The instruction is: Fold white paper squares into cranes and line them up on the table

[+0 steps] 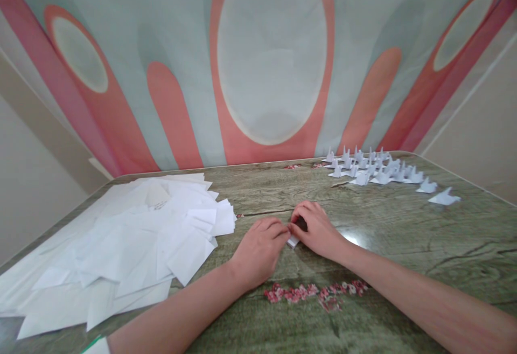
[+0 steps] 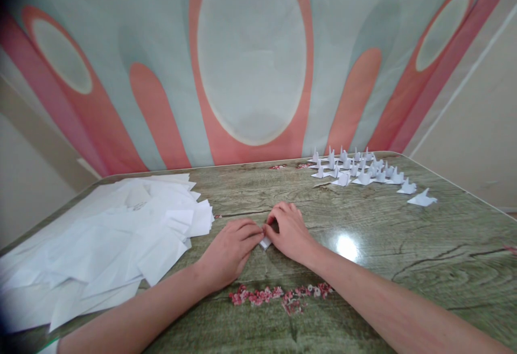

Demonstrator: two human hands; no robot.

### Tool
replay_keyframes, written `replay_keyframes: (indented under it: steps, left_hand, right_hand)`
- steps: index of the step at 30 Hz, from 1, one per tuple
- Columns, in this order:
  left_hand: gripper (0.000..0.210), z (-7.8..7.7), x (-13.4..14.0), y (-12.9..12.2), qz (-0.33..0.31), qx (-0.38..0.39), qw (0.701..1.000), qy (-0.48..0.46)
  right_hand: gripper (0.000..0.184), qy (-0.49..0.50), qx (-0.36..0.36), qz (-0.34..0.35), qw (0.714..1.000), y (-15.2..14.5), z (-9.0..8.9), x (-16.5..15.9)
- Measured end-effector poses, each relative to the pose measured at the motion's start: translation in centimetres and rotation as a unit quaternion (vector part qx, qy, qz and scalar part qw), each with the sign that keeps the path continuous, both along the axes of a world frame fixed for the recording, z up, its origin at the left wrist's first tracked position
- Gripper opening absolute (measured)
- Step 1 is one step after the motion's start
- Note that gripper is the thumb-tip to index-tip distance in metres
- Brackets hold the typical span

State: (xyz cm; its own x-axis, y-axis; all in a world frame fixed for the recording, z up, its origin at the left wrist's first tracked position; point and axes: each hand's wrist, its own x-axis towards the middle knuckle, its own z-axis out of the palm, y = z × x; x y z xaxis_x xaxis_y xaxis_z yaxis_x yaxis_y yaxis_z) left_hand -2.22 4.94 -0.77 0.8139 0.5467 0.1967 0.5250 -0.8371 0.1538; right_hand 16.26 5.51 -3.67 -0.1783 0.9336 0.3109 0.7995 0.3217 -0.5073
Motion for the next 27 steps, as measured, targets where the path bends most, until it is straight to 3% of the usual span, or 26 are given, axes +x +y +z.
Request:
replay_keyframes:
  steps: [8,27]
  left_hand:
    - [0.033,0.8,-0.2,0.0,-0.033,0.035,0.996,0.069]
    - [0.038,1.6,-0.3,-0.3,-0.049,0.024,0.995,0.078]
  right_hand:
    - [0.009,-0.015,0.004,-0.002,1.0,0.1,-0.3,0.2]
    - [0.013,-0.022,0.007,0.014,1.0,0.6,-0.3,0.9]
